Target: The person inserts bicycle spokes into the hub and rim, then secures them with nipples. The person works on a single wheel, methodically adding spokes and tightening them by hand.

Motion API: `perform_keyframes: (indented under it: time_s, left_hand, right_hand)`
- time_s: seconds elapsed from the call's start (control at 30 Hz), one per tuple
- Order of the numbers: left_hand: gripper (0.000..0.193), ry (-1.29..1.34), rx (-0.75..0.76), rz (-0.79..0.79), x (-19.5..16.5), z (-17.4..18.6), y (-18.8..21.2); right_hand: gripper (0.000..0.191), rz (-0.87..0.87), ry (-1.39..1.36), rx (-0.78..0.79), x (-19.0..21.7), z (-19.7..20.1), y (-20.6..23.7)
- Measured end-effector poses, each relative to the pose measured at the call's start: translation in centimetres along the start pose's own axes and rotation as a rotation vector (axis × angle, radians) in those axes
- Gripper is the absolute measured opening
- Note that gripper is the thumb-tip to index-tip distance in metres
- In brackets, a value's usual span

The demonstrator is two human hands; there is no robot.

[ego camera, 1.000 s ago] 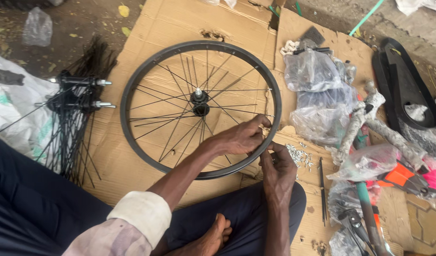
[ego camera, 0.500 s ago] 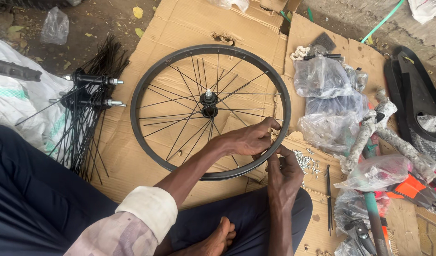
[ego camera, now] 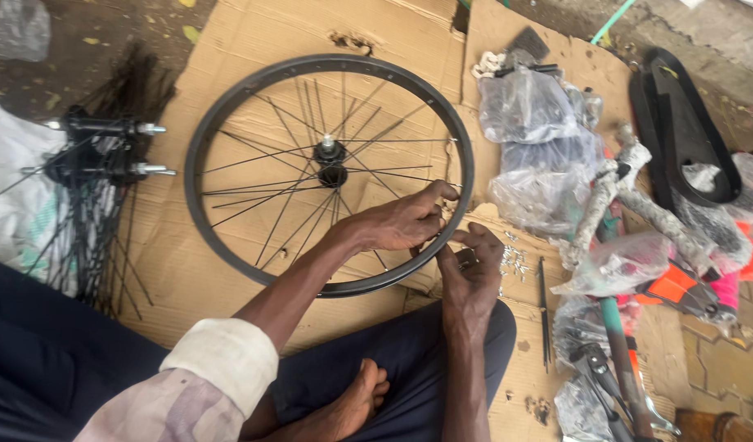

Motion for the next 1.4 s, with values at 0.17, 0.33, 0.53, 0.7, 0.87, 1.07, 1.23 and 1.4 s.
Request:
perform_keyframes:
  time_s: [0.17, 0.33, 0.53, 0.7, 0.87, 1.07, 1.23, 1.4]
  left_hand:
    - [0.049, 0.092, -0.022, -0.087, -0.3, -0.1, 0.1]
    - [0.051, 0.073, -0.031, -0.054, -0.2, 0.1, -0.1]
    - [0.056, 0.0, -0.024, -0.132, -0.1, 0.0, -0.2]
    - [0.051, -0.028, -0.009, -0.025, 0.2, -0.3, 0.2]
    - [0.057, 0.091, -0.011, -0.101, 0.1, 0.0, -0.1]
    - [0.059, 0.027, -0.013, -0.049, -0.1, -0.2, 0.0]
    - [0.061, -0.025, -0.02, -0.019, -0.1, -0.1, 0.0]
    - [0.059, 0.022, -0.036, -0.11, 0.0, -0.1, -0.1]
  right_hand:
    - [0.013, 0.061, 0.296, -0.042, 0.0, 0.0, -0.1]
    - [0.017, 0.036, 0.257, -0.044, 0.2, 0.0, 0.0]
    - [0.018, 0.12, 0.284, -0.024, 0.2, 0.1, 0.1]
    - [0.015, 0.066, 0.257, -0.017, 0.4, -0.2, 0.2]
    - [0.013, 0.074, 0.365, -0.021, 0.9, -0.2, 0.3]
    - [0.021, 0.128, 0.197, 0.011, 1.2, -0.5, 0.0]
    - [0.012, -0.042, 0.351, -0.031, 1.5, -0.5, 0.1]
    - [0.02, 0.079, 0.245, 0.014, 1.6, -0.4, 0.2]
Point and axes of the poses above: each hand's wrist, its own y-axis away from the middle knuckle, its own z-axis out of the back of the hand, x = y × z, the point moved 1 cm from there along -y, towards the middle knuckle, and after that the axes turned 9 degrees about -y, right-handed, at the moved point
